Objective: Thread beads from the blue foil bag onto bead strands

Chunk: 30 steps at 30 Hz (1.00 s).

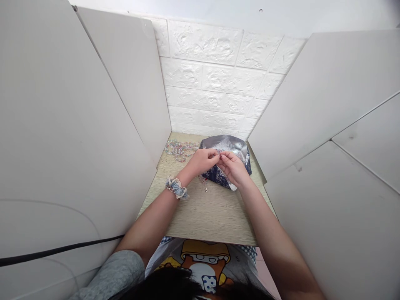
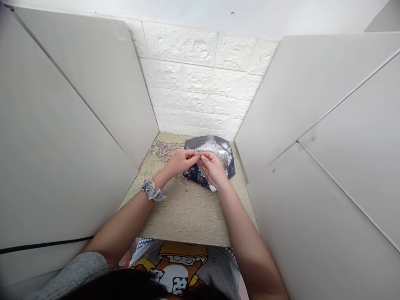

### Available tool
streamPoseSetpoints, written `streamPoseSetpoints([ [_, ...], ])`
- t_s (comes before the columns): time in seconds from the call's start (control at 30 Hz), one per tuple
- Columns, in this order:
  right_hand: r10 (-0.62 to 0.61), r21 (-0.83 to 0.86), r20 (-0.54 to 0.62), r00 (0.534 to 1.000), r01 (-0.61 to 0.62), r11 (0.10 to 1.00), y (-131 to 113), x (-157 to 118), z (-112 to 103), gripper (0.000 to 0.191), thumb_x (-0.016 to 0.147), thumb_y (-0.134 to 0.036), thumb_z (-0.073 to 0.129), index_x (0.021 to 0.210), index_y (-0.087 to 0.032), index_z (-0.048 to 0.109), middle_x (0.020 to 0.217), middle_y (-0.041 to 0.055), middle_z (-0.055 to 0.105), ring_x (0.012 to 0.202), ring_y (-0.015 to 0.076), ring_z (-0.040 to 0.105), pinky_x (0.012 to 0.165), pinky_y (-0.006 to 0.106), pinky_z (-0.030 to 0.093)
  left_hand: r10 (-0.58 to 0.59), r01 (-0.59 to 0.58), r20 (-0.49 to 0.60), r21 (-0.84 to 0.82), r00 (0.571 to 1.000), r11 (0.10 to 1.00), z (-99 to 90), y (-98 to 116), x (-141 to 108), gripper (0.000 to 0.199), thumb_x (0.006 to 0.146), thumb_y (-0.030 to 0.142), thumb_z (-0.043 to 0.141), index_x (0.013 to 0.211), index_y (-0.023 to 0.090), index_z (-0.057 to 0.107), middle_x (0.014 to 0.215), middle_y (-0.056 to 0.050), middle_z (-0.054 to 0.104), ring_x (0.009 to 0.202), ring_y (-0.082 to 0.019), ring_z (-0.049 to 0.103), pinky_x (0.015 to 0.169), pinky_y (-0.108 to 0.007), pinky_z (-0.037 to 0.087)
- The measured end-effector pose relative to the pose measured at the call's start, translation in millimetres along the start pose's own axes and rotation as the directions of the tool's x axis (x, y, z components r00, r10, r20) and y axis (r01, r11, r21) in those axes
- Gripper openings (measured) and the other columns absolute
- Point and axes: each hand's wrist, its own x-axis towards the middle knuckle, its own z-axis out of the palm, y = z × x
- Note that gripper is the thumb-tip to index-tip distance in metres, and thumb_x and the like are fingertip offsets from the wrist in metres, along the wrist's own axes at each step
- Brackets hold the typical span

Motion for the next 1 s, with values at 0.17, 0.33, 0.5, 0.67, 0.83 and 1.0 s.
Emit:
streamPoseSetpoints([
  [0.17,-0.002,-0.027,0.01,1.0,0.002,1.0,0.6,0.2,0.0,0.015,0.061,-0.024,0.066,0.072,-0.019,0.057,0.075,-0.0015,0.063,0.074,0.008,0.059,0.076,0.021,0.046,0.0,0.0,0.015,-0.016,1.0,1.0,-1.0,1.6,-0.4,0.026,0.071,0.033,0.041,0.06,0.014,0.056,0.05,0.005,0.043,0.05,-0.007,0.038,0.05,-0.02,0.027],
  [0.33,-0.066,-0.067,-0.002,0.998,0.065,0.996,1.0,0.7,-1.1,0.014,0.058,-0.024,0.068,0.068,-0.018,0.06,0.072,-0.0018,0.063,0.073,0.009,0.058,0.082,0.026,0.044,-0.01,0.013,0.028,-0.08,1.0,0.997,-1.6,1.8,-0.4,0.028,0.071,0.034,0.039,0.056,0.014,0.05,0.05,0.004,0.039,0.051,-0.007,0.035,0.049,-0.02,0.025],
  [0.5,-0.202,-0.262,-0.023,0.979,0.189,0.946,2.6,3.9,-5.7,0.015,0.056,-0.026,0.069,0.066,-0.018,0.063,0.069,-0.0008,0.062,0.072,0.012,0.056,0.078,0.031,0.043,0.005,0.002,0.048,-0.155,0.999,0.988,-3.7,2.6,0.0,0.03,0.074,0.034,0.036,0.051,0.014,0.042,0.05,0.004,0.033,0.05,-0.007,0.031,0.047,-0.021,0.023],
  [0.67,-0.32,-0.465,0.022,0.947,0.293,0.835,0.3,4.1,-7.7,0.011,0.059,-0.027,0.066,0.063,-0.018,0.061,0.069,-0.0003,0.059,0.071,0.0116,0.053,0.074,0.029,0.041,-0.016,0.044,0.119,-0.233,0.993,0.972,-4.8,2.4,-0.4,0.034,0.075,0.038,0.035,0.05,0.014,0.039,0.048,0.004,0.035,0.046,-0.006,0.032,0.045,-0.02,0.024],
  [0.83,-0.334,-0.544,0.036,0.942,0.298,0.784,-4.1,0.0,-7.2,0.013,0.064,-0.03,0.061,0.067,-0.018,0.059,0.071,0.0005,0.057,0.072,0.0125,0.052,0.072,0.029,0.041,-0.095,0.199,0.281,-0.37,0.955,0.908,-4.7,1.5,0.8,0.031,0.074,0.04,0.039,0.057,0.014,0.046,0.049,0.003,0.044,0.043,-0.006,0.04,0.043,-0.019,0.03],
  [1.0,-0.348,-0.455,-0.039,0.937,0.293,0.841,-9.7,-1.0,-11.0,0.014,0.064,-0.031,0.062,0.068,-0.018,0.056,0.065,-0.0026,0.055,0.062,0.009,0.05,0.066,0.025,0.043,-0.098,0.301,0.341,-0.614,0.935,0.73,-8.4,3.5,2.2,0.015,0.069,0.025,0.042,0.064,0.014,0.049,0.062,0.0,0.05,0.053,-0.007,0.049,0.051,-0.02,0.038],
])
